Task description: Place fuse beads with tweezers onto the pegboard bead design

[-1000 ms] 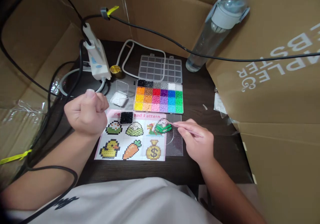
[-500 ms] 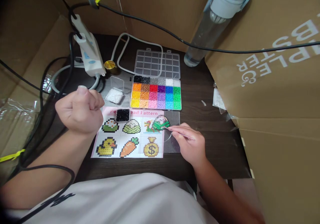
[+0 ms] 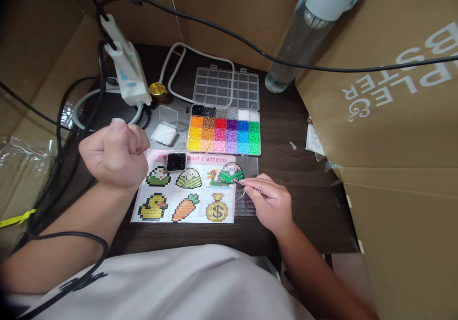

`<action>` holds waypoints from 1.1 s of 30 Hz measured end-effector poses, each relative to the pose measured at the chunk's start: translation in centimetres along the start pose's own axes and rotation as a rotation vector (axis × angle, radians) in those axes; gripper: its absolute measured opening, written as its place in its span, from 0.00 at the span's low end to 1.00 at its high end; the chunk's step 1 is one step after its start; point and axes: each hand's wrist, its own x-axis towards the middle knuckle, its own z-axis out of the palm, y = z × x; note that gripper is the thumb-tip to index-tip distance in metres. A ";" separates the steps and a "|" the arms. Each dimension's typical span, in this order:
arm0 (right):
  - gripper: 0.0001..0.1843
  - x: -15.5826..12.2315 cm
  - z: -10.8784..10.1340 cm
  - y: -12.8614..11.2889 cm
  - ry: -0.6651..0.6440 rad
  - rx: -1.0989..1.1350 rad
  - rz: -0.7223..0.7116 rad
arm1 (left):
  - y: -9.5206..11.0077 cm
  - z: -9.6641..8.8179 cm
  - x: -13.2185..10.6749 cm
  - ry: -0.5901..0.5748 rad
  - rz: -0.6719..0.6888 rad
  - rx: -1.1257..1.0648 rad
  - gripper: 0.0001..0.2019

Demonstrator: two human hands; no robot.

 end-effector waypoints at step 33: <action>0.11 0.3 0.1 -0.3 0.015 -0.002 0.024 | 0.6 -0.1 -0.1 0.012 -0.033 0.007 0.30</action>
